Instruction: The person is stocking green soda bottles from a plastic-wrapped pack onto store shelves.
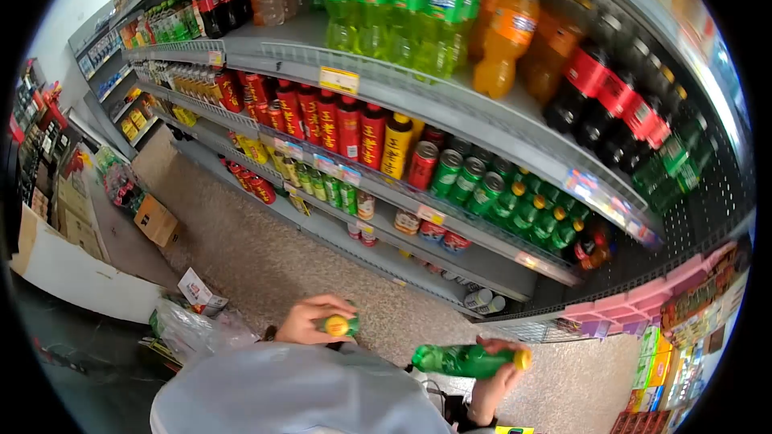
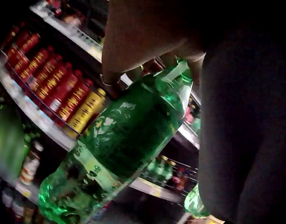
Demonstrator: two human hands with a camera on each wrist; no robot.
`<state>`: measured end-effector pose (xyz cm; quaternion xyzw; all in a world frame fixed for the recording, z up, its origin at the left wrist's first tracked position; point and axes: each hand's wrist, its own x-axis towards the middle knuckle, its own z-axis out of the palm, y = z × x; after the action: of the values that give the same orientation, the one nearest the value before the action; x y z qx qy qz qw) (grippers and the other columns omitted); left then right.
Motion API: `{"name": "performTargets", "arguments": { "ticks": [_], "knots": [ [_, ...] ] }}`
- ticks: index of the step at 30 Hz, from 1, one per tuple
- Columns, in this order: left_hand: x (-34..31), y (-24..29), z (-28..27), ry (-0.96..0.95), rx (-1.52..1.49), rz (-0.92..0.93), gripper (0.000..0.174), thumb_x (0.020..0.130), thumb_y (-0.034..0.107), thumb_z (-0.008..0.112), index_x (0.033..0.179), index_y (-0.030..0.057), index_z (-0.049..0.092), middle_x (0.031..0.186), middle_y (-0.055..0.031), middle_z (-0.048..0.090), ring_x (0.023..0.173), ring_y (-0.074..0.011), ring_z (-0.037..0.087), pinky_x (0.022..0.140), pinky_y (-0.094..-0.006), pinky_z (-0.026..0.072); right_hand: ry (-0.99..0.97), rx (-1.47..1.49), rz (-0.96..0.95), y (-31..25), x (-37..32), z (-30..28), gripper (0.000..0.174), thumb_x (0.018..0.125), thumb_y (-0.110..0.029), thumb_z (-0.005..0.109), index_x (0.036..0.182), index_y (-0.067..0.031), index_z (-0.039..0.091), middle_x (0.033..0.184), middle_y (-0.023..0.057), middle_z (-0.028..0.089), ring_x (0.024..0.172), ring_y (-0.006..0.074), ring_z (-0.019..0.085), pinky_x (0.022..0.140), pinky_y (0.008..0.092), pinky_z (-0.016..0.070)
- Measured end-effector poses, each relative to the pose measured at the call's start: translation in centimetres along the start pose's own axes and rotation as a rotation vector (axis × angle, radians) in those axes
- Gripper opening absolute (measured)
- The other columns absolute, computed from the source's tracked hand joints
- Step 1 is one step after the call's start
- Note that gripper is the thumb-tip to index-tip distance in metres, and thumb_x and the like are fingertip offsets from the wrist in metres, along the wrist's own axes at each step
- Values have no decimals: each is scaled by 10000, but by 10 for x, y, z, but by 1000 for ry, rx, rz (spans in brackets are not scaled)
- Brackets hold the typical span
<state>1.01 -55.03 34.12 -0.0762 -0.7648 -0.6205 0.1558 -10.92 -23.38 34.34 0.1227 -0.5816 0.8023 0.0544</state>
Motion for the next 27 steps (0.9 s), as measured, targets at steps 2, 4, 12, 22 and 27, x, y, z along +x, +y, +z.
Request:
{"name": "performTargets", "arguments": {
  "ticks": [2,4,12,22,27],
  "knots": [
    [-27,10,-43,209,155,10,381,690,60,827,1050,20,709,1101,-96,660,1016,-228,644,893,-337,515,-175,114,22,6,26,61,489,957,-501,507,1214,-97,411,918,109,568,922,274,576,872,512,510],
    [-55,8,-74,451,249,-27,384,667,92,852,1019,22,715,1053,-97,677,1013,-235,650,873,-356,524,-351,145,7,10,51,108,498,948,-520,500,1232,-120,418,908,78,545,900,244,557,855,508,510],
    [-108,10,-161,1070,541,-268,403,589,63,840,965,32,698,1006,-99,670,980,-264,640,1052,-495,352,-636,154,-112,41,125,269,563,882,-569,599,944,-16,512,823,152,620,774,305,627,728,442,521],
    [-63,-29,-259,1371,447,-216,385,601,-37,775,974,-22,678,1008,-119,619,999,-254,585,883,-345,459,-860,508,-213,48,200,435,535,870,-593,602,902,-88,429,732,77,544,671,220,563,665,414,528],
    [-22,-60,-331,1342,353,-160,380,599,-41,783,964,-23,680,990,-97,620,967,-230,578,854,-331,454,-1009,596,-515,46,240,504,404,798,-330,719,946,-117,409,795,31,518,705,183,540,684,390,502]
  ]
}}
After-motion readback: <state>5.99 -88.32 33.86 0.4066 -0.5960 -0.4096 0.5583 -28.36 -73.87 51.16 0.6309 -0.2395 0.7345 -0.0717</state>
